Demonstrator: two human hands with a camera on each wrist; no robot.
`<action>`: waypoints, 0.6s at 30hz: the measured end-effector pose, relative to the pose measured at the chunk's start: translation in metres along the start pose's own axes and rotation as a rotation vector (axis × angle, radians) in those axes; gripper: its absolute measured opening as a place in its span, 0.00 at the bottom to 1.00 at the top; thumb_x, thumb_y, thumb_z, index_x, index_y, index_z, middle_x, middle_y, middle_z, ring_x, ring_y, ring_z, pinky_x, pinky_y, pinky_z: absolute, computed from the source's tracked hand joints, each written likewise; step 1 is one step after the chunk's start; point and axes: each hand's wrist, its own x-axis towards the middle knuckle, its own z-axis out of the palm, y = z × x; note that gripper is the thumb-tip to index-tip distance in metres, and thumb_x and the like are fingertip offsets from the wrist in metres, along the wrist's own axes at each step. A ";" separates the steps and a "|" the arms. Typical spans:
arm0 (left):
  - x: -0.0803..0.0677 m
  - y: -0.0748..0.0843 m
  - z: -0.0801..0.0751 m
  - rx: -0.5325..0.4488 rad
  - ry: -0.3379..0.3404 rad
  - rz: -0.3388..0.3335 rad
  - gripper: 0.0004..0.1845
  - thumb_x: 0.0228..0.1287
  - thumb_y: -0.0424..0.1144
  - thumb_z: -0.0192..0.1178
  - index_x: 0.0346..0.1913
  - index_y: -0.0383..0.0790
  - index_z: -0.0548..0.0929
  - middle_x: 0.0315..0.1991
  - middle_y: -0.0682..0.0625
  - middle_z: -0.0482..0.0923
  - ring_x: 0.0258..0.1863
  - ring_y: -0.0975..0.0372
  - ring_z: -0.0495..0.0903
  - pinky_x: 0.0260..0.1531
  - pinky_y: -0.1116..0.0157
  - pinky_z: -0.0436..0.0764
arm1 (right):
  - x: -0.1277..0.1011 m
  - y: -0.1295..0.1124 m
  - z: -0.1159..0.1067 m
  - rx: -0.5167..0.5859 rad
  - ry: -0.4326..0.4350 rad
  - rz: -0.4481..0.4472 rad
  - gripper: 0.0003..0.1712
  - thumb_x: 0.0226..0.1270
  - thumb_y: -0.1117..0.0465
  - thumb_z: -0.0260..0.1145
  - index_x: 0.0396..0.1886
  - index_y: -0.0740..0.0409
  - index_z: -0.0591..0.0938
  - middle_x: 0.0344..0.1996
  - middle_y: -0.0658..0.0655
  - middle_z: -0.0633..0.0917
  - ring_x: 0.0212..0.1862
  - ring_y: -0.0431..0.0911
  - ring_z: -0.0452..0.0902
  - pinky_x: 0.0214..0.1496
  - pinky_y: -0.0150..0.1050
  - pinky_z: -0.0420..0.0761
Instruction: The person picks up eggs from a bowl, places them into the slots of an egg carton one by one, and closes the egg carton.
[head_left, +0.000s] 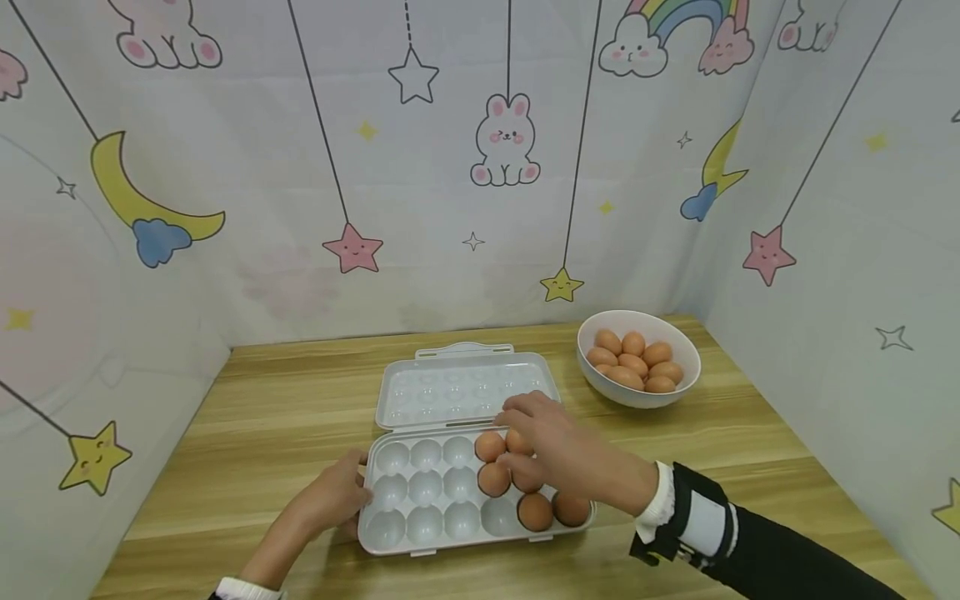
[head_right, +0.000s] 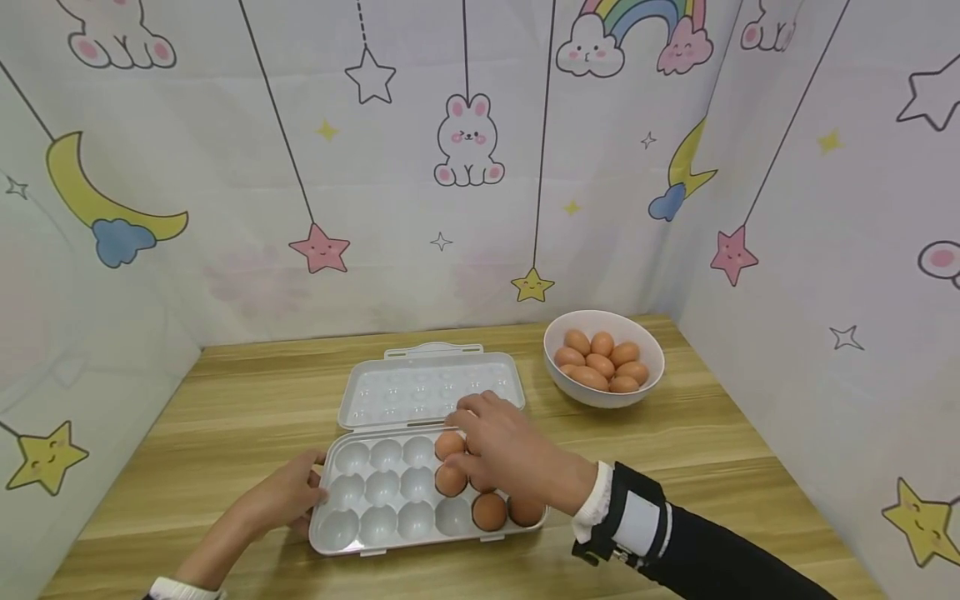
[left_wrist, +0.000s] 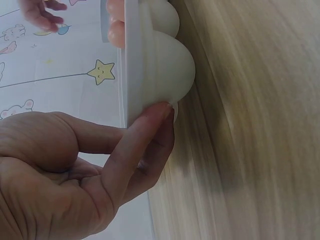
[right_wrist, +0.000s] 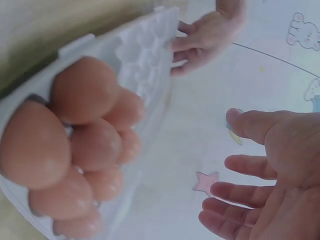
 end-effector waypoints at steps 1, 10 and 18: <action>0.000 0.000 0.000 -0.001 -0.002 0.002 0.25 0.57 0.18 0.50 0.58 0.20 0.59 0.33 0.37 0.72 0.24 0.54 0.79 0.16 0.60 0.82 | 0.000 -0.001 -0.006 -0.013 0.005 0.004 0.24 0.58 0.48 0.67 0.52 0.54 0.78 0.52 0.53 0.74 0.56 0.45 0.67 0.55 0.41 0.74; -0.001 0.001 0.000 -0.009 -0.002 -0.014 0.25 0.57 0.18 0.50 0.58 0.20 0.60 0.33 0.37 0.72 0.24 0.54 0.79 0.16 0.59 0.83 | -0.008 -0.002 -0.060 -0.153 0.041 0.080 0.34 0.57 0.44 0.66 0.62 0.50 0.72 0.64 0.55 0.68 0.64 0.51 0.61 0.59 0.50 0.71; -0.001 0.001 0.000 -0.012 -0.006 0.005 0.24 0.57 0.19 0.50 0.58 0.20 0.59 0.32 0.37 0.72 0.24 0.53 0.79 0.16 0.58 0.83 | -0.015 0.010 -0.092 -0.263 0.060 0.136 0.50 0.51 0.27 0.56 0.70 0.46 0.60 0.70 0.55 0.57 0.70 0.55 0.47 0.67 0.58 0.56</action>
